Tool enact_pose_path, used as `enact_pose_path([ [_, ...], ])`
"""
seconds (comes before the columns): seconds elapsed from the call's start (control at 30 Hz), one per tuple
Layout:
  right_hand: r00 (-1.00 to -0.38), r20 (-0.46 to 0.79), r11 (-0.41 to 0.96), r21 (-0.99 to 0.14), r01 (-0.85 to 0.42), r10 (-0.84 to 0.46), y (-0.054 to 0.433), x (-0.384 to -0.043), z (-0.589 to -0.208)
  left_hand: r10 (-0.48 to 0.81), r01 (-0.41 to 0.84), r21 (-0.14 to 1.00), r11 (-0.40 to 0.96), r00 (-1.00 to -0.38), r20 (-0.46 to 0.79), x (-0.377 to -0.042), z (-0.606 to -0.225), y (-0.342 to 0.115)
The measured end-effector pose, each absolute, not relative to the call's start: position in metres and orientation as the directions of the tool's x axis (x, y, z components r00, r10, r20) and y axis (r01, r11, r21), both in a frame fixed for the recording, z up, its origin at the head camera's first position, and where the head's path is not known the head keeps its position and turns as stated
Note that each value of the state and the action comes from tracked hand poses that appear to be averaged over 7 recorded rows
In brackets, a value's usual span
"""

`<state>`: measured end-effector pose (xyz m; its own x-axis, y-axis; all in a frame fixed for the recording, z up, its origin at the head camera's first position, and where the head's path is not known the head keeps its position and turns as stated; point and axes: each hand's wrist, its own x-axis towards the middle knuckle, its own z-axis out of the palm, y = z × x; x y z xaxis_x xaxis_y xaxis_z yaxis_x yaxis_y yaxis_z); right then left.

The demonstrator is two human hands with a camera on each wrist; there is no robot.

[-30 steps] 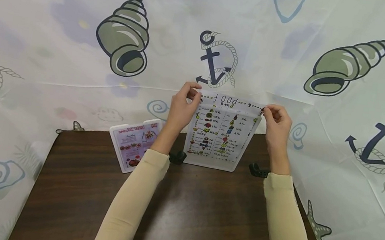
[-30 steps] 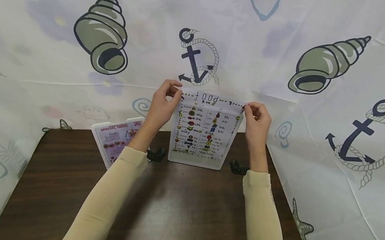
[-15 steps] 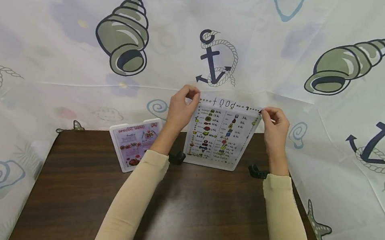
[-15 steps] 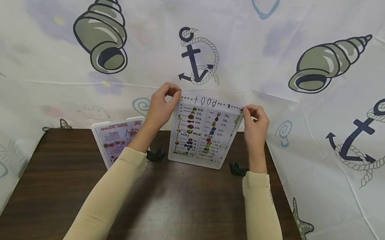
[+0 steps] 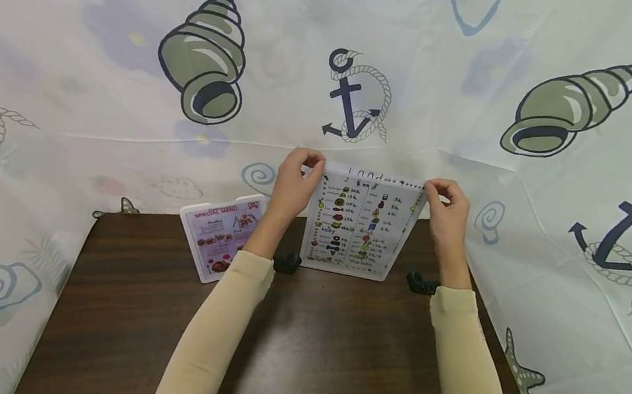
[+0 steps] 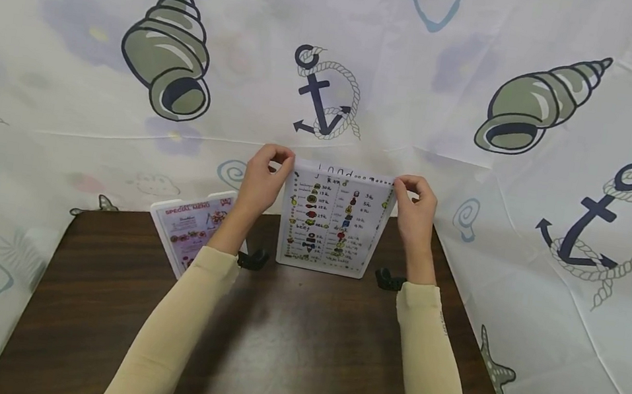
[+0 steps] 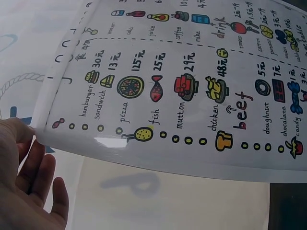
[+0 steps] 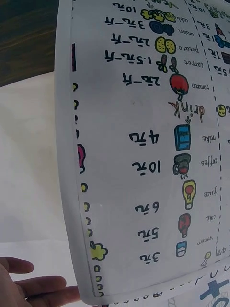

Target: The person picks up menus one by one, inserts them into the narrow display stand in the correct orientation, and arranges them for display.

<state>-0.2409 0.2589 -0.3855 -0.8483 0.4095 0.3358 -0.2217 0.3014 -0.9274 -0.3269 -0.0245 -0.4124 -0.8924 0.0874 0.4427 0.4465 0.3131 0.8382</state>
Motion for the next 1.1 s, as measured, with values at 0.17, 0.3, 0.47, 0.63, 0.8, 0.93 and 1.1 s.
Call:
enact_pose_path([
  [0.17,-0.846,0.337,0.284,-0.93,-0.232,0.413,0.256,-0.243,-0.386,0.096,0.44,0.838,0.322,-0.896,0.433,-0.327,-0.415,-0.027],
  [0.3,-0.85,0.328,0.3,-0.93,-0.213,0.412,0.256,-0.242,-0.387,0.101,0.427,0.847,0.318,-0.903,0.417,-0.325,-0.414,-0.028],
  [0.47,-0.857,0.321,0.291,-0.933,-0.213,0.403,0.256,-0.241,-0.389,0.101,0.408,0.861,0.305,-0.912,0.397,-0.325,-0.414,-0.028],
  [0.63,-0.857,0.325,0.266,-0.936,-0.231,0.4,0.256,-0.24,-0.392,0.11,0.392,0.873,0.289,-0.92,0.377,-0.324,-0.414,-0.027],
  [0.8,-0.857,0.325,0.274,-0.935,-0.227,0.401,0.256,-0.241,-0.393,0.102,0.39,0.877,0.282,-0.921,0.376,-0.325,-0.413,-0.027],
  [0.93,-0.855,0.327,0.287,-0.932,-0.222,0.403,0.256,-0.241,-0.393,0.103,0.392,0.876,0.28,-0.92,0.379,-0.326,-0.413,-0.027],
  [1.1,-0.858,0.308,0.291,-0.936,-0.197,0.411,0.256,-0.241,-0.397,0.12,0.395,0.876,0.276,-0.919,0.376,-0.325,-0.413,-0.029],
])
